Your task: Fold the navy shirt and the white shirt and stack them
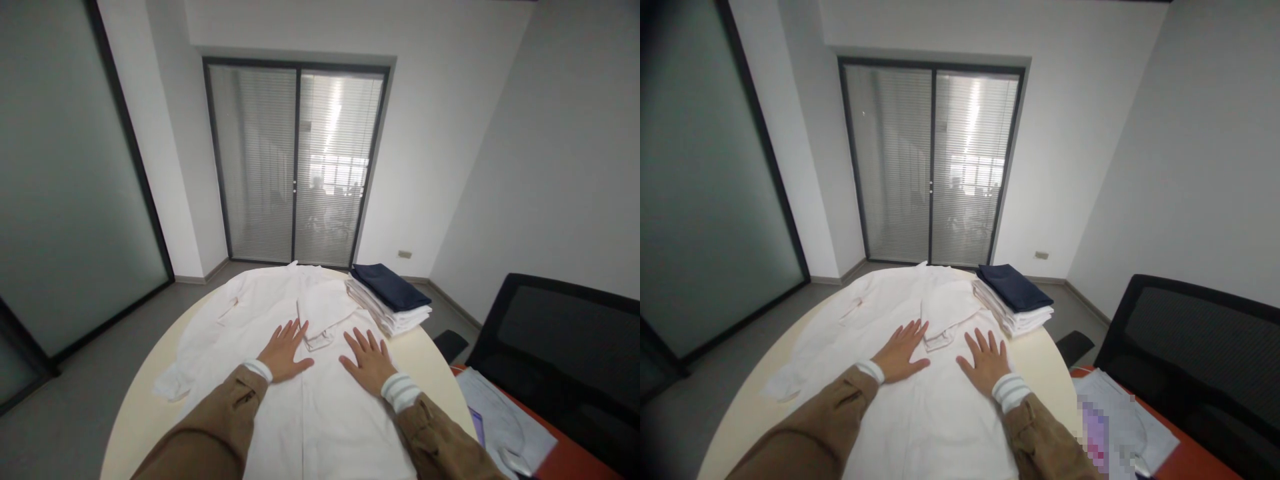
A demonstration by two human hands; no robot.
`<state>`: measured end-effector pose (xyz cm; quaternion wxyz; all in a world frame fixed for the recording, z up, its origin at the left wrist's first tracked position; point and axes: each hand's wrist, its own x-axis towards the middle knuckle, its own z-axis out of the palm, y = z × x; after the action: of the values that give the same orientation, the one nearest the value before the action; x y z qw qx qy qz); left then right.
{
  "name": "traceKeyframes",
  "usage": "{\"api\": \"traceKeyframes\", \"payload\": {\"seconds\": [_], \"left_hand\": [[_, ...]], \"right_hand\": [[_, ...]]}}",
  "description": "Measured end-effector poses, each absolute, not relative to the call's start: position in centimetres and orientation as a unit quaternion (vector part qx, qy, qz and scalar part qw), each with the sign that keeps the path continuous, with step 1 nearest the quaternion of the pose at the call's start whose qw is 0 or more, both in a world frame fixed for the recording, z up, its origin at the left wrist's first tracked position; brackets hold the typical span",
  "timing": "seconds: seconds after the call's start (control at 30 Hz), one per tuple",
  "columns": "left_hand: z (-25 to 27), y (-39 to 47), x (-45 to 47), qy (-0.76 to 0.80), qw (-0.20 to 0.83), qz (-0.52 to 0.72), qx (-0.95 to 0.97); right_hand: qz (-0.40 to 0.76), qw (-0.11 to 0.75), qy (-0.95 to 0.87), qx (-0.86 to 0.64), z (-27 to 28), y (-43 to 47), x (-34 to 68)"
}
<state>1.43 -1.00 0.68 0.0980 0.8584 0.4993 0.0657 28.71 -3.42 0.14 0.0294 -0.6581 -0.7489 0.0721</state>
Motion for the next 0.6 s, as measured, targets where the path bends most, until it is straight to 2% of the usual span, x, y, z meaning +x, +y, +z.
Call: {"api": "traceKeyframes", "payload": {"seconds": [0.23, 0.33, 0.47, 0.53, 0.6], "left_hand": [[0.9, -1.9, 1.3, 0.468, 0.096, 0.093, 0.873], [0.6, -1.9, 1.2, 0.462, 0.103, 0.111, 0.874], [0.2, -1.5, 1.1, 0.456, 0.107, 0.155, 0.870], [0.2, -1.3, 1.2, 0.455, 0.107, 0.173, 0.867], [0.2, -1.2, 1.3, 0.457, 0.108, 0.178, 0.865]], "right_hand": [[0.123, -0.059, -0.749, -0.648, 3.6, -2.9, 29.0], [0.100, -0.093, -0.759, -0.636, 6.2, -1.5, 28.1], [0.024, -0.041, -0.731, -0.680, 7.8, 0.2, 25.0], [-0.012, 0.015, -0.714, -0.700, 7.1, 0.7, 23.4], [-0.011, 0.036, -0.716, -0.698, 5.8, 1.0, 22.3]]}}
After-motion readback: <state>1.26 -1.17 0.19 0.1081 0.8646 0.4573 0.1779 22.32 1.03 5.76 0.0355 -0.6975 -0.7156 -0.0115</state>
